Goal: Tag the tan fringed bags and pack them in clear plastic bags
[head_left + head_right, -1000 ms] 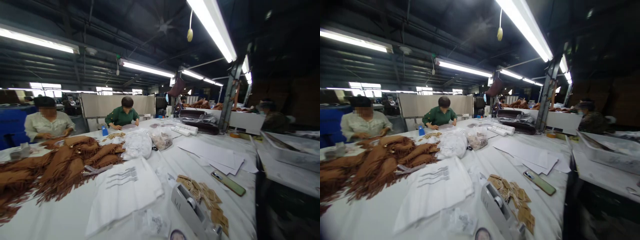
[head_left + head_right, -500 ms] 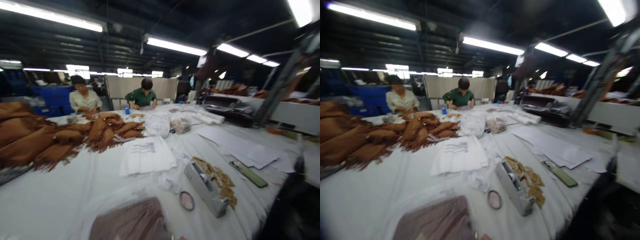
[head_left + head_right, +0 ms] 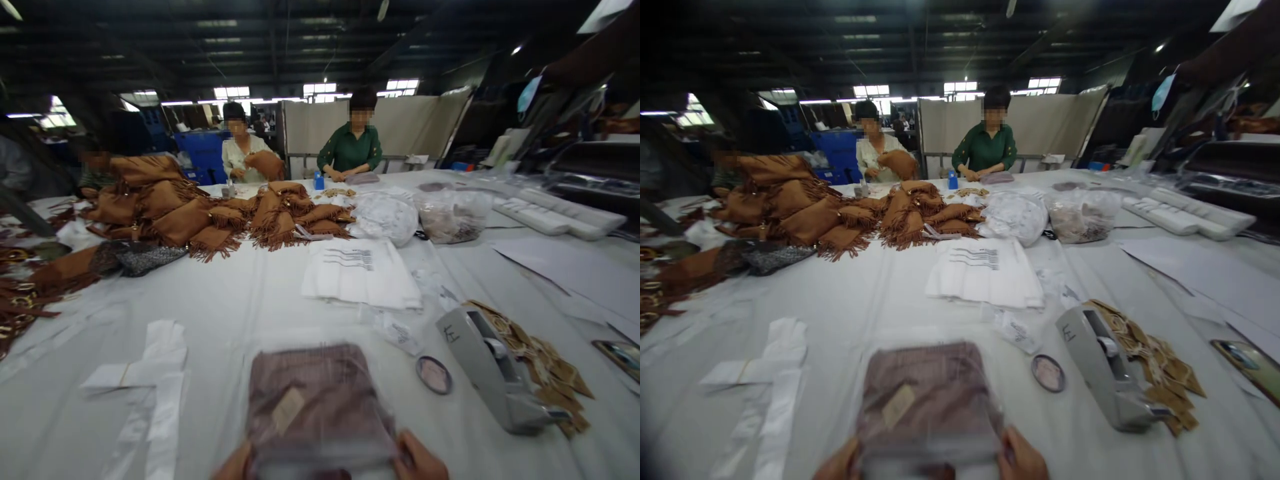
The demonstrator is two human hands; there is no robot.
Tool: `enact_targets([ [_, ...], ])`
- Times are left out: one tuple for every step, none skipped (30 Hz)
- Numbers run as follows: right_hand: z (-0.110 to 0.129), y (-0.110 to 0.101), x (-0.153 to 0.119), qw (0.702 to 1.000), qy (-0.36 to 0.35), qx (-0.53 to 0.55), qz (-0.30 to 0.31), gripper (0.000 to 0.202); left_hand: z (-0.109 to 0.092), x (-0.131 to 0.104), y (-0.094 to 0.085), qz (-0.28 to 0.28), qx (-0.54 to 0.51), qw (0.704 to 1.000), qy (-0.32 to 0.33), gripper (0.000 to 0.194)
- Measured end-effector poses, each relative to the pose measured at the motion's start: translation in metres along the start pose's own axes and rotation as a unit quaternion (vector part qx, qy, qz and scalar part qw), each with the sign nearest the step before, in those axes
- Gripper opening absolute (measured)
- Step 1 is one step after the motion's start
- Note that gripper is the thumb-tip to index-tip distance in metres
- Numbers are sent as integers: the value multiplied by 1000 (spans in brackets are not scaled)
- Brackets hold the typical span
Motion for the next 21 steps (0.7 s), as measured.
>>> enact_targets([
  [9,11,25,1000,18,-11,-11,13,-3,17,6,5,0,1000,-3,23],
  [17,21,53,999,35,-20,-22,11,-6,34,11,9,-1,1000,-4,20],
  [26,30,79,999,31,-16,-27,10,-8,51,14,3,-1,1000,-7,17],
  [32,34,102,999,29,-11,-34,10,-10,66,14,-5,-3,1000,-7,18],
  [35,35,118,999,28,-9,-41,11,-11,78,12,-16,-6,1000,-7,17],
  [34,32,127,999,23,-6,-45,11,-10,84,9,-26,-15,1000,-6,16],
  [30,27,129,999,16,-5,-42,12,-7,84,5,-35,-27,999,-7,16],
  [23,21,125,999,5,-6,-34,14,-1,78,1,-42,-41,998,-13,15],
  [15,15,115,1000,-7,-7,-21,15,6,68,-2,-47,-54,997,-23,14],
  [7,9,102,1000,-16,-10,-9,16,14,55,-5,-51,-65,996,-37,13],
  [-1,4,88,1000,-23,-14,-2,17,22,39,-7,-56,-71,994,-57,13],
  [-6,-2,74,1000,-25,-17,1,19,29,24,-10,-61,-71,992,-80,12],
  [-11,-8,62,1000,-22,-20,-2,21,36,10,-12,-66,-69,990,-103,13],
  [-13,-13,51,1000,-17,-22,-5,23,40,-2,-15,-71,-67,987,-126,14],
  [-15,-17,43,1000,-10,-22,-6,25,44,-13,-18,-73,-63,984,-147,17],
  [-15,-20,36,1000,0,-22,-3,27,47,-21,-20,-72,-59,982,-165,19],
  [-16,-23,30,1000,13,-21,1,28,49,-28,-22,-67,-55,980,-178,21],
  [-18,-25,24,999,28,-22,4,29,51,-35,-23,-61,-52,979,-185,21],
  [-19,-27,19,999,46,-24,3,29,52,-41,-24,-55,-51,979,-188,21],
  [-21,-29,15,998,62,-25,-3,28,53,-47,-24,-52,-49,980,-186,21],
  [-23,-31,11,997,74,-26,-14,28,53,-54,-23,-54,-47,981,-180,20],
])
Point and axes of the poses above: each hand's wrist, its own x-axis towards the middle knuckle, its own y-axis out of the palm, z = x × y, the point moved 4 cm from there along x, towards the middle knuckle, and after that the axes turned 10 degrees about -z, right-handed, at the moved point
